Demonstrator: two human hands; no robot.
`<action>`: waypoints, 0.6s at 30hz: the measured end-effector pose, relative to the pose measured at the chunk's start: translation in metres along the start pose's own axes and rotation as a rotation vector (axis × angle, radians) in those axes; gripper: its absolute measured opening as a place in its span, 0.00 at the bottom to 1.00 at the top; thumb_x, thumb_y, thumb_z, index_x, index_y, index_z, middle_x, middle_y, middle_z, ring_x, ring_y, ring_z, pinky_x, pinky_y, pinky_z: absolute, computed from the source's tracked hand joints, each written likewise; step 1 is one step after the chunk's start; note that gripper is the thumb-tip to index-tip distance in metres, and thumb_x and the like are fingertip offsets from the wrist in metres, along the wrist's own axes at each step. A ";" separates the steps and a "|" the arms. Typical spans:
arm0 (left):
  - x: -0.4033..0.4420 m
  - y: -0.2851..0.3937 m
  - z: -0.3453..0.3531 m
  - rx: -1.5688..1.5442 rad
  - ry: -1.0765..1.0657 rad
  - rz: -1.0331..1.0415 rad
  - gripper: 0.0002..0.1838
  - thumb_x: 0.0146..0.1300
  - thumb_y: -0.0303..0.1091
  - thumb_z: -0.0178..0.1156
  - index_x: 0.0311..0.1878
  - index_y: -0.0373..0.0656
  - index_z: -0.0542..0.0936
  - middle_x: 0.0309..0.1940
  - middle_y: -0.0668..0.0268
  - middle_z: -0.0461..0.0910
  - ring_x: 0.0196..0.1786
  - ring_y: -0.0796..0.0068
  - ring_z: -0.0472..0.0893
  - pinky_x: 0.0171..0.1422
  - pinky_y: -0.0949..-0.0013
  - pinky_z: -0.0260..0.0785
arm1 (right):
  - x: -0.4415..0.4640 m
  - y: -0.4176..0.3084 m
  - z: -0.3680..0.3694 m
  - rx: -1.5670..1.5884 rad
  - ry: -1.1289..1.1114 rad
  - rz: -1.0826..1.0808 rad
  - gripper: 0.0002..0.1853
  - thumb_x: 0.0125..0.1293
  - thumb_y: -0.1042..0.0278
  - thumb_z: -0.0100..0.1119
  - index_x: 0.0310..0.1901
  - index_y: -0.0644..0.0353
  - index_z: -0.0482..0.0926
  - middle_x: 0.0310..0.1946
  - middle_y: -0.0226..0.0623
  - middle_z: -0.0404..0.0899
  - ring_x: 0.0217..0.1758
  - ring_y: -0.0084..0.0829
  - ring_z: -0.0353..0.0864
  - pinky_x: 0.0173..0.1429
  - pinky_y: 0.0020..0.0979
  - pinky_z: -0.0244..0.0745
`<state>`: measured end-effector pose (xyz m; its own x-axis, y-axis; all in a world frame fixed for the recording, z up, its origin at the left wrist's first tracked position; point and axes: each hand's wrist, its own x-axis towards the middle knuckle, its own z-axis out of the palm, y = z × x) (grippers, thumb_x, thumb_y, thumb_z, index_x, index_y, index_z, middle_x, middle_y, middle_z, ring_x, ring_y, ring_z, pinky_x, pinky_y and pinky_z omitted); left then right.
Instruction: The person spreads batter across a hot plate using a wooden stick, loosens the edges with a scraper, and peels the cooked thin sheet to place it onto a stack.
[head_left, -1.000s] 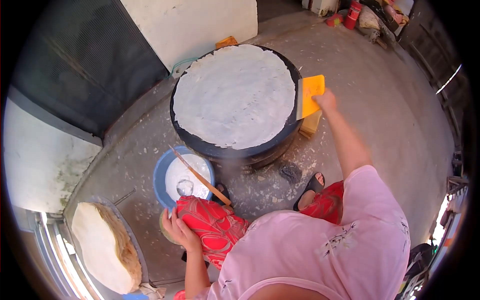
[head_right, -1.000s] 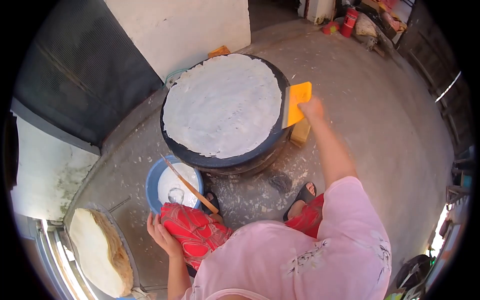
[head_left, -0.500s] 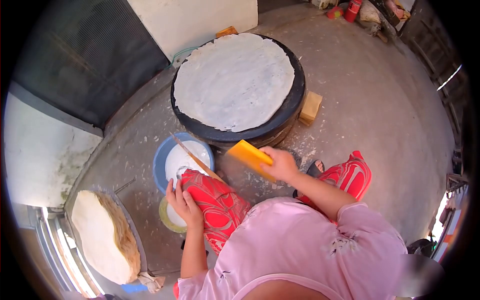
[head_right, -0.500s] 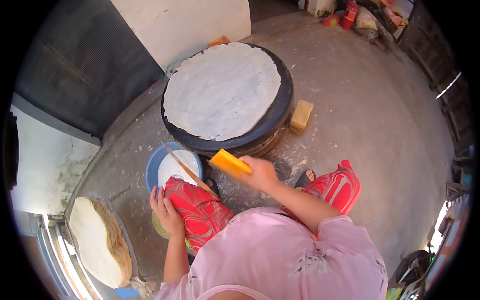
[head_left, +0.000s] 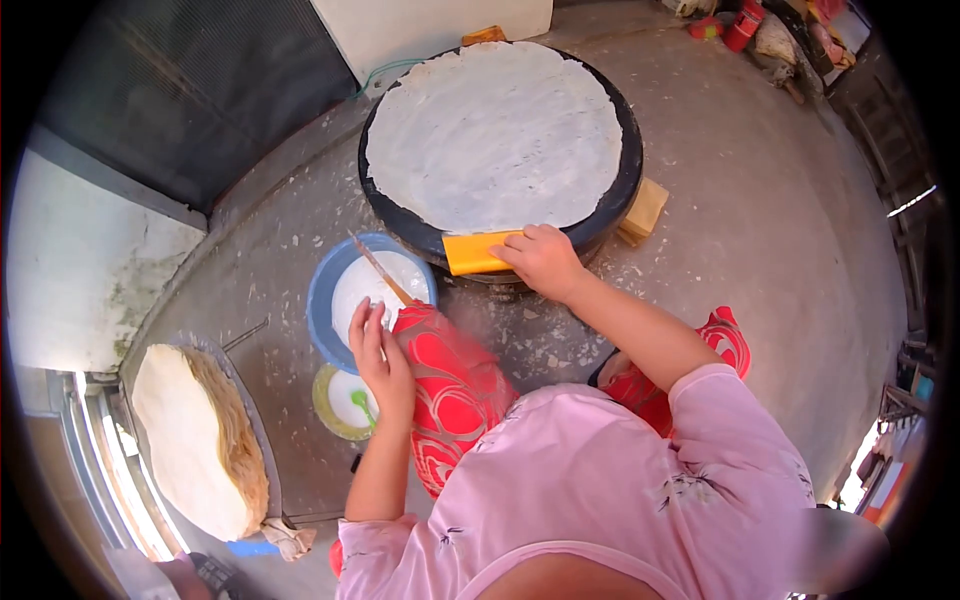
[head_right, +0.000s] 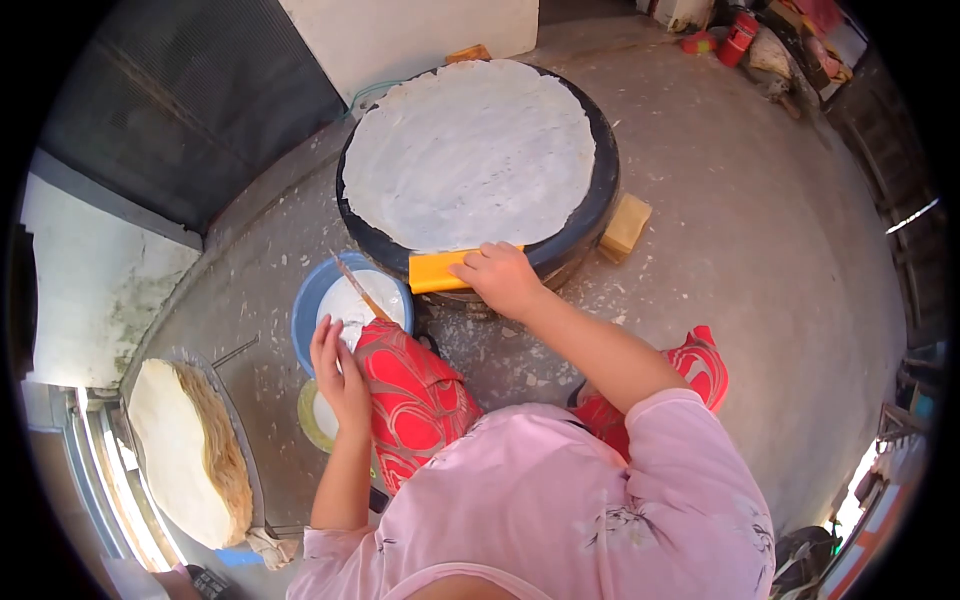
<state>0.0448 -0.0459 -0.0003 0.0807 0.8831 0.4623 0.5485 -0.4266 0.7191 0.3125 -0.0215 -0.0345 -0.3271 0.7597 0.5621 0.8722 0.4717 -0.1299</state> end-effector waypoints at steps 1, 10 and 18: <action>0.012 -0.001 0.003 0.002 0.002 -0.005 0.17 0.58 0.22 0.48 0.51 0.37 0.72 0.55 0.55 0.67 0.57 0.57 0.66 0.60 0.64 0.57 | 0.009 0.004 0.005 0.004 -0.003 -0.003 0.12 0.46 0.69 0.53 0.35 0.50 0.77 0.24 0.26 0.71 0.30 0.29 0.71 0.33 0.30 0.67; 0.122 -0.036 0.090 0.328 -0.198 0.192 0.33 0.42 0.25 0.64 0.57 0.44 0.68 0.57 0.59 0.66 0.59 0.55 0.62 0.63 0.60 0.57 | 0.039 0.018 -0.011 -0.039 0.084 0.253 0.14 0.43 0.72 0.57 0.36 0.52 0.77 0.25 0.28 0.72 0.30 0.31 0.71 0.32 0.32 0.67; 0.162 -0.070 0.145 0.419 -0.519 0.254 0.15 0.42 0.29 0.63 0.37 0.47 0.81 0.47 0.65 0.75 0.55 0.59 0.68 0.55 0.64 0.66 | 0.007 -0.004 -0.009 0.019 -0.085 0.114 0.14 0.46 0.69 0.53 0.38 0.51 0.76 0.25 0.27 0.71 0.30 0.30 0.71 0.32 0.31 0.65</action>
<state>0.1402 0.1552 -0.0513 0.5767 0.7902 0.2075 0.7258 -0.6121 0.3139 0.3098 -0.0218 -0.0226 -0.2568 0.8433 0.4721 0.8985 0.3882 -0.2048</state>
